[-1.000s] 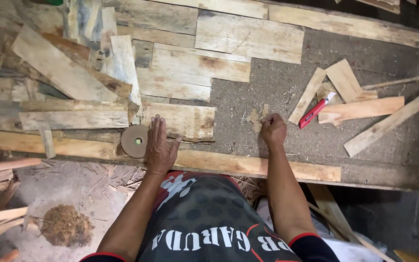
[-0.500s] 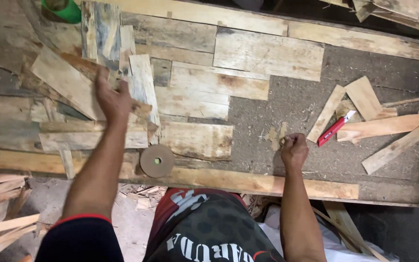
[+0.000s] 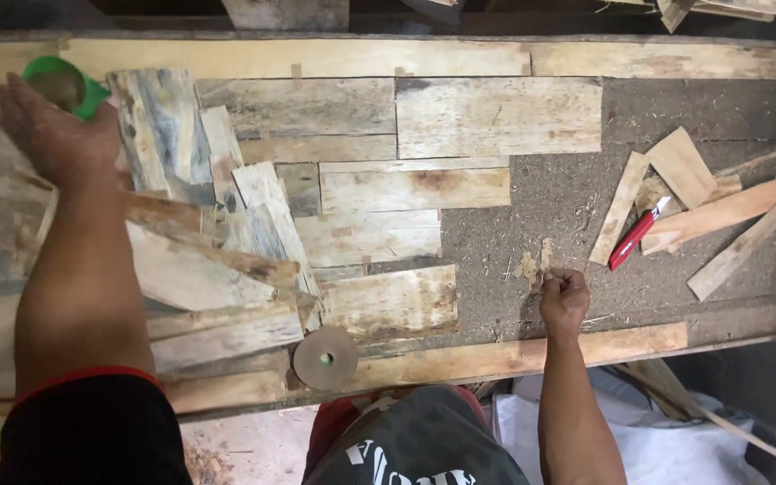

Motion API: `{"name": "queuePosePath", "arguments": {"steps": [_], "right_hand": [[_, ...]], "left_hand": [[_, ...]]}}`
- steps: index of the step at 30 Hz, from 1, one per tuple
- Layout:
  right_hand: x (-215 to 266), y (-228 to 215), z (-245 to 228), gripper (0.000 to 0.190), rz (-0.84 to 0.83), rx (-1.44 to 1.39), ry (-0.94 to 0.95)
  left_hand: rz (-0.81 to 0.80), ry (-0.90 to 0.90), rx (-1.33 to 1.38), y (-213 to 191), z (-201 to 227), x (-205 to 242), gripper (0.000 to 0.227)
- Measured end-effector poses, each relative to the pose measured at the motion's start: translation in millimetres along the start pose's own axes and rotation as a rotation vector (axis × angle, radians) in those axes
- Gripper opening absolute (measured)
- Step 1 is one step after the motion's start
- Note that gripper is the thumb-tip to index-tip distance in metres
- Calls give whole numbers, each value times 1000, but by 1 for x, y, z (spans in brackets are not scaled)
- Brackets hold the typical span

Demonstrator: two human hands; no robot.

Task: Using a utility knife to cut and prepare thin wood strips on a workshop table.

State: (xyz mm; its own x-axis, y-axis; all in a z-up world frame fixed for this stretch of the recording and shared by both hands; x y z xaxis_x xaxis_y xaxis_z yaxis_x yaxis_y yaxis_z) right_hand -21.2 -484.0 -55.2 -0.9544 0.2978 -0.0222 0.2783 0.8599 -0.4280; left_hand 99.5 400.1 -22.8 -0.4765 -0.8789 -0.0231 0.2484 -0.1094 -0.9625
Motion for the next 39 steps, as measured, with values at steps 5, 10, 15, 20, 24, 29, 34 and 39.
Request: {"name": "queuePosePath", "arguments": {"steps": [5, 10, 15, 20, 24, 29, 34, 39], "right_hand": [[2, -8, 8, 6, 19, 209, 26], [2, -1, -40, 8, 37, 365, 13], [6, -3, -36, 16, 82, 362, 17], [9, -5, -33, 10, 66, 293, 44], [10, -6, -19, 4, 24, 253, 9], [12, -5, -1, 4, 55, 139, -42], [10, 2, -16, 9, 75, 163, -75], [6, 5, -24, 12, 107, 240, -25]], "left_hand": [[-54, 24, 47, 22, -6, -28, 118], [-22, 46, 57, 47, -21, -46, 121], [-141, -79, 384, 39, -10, -39, 113], [-105, -57, 589, 10, 6, -21, 118], [202, 219, 54, 2, 19, -11, 133], [23, 213, 154, -41, 84, 53, 133], [-6, 606, 434, -57, 164, 146, 154], [-450, 459, 540, 3, 215, 218, 138]]}}
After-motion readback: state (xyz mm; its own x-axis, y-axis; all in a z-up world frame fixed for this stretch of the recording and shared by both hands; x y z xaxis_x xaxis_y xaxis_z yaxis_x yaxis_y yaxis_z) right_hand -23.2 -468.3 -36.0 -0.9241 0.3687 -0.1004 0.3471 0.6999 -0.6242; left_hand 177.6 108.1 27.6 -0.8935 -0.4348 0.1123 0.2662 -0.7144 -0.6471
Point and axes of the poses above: each hand's wrist, its own x-axis away from the middle knuckle, its own y-axis out of the palm, z = x × y, the point moved 5 cm from there along -x, towards the middle knuckle, and after that the axes turned 12 degrees about -y, right-handed, at the moved point
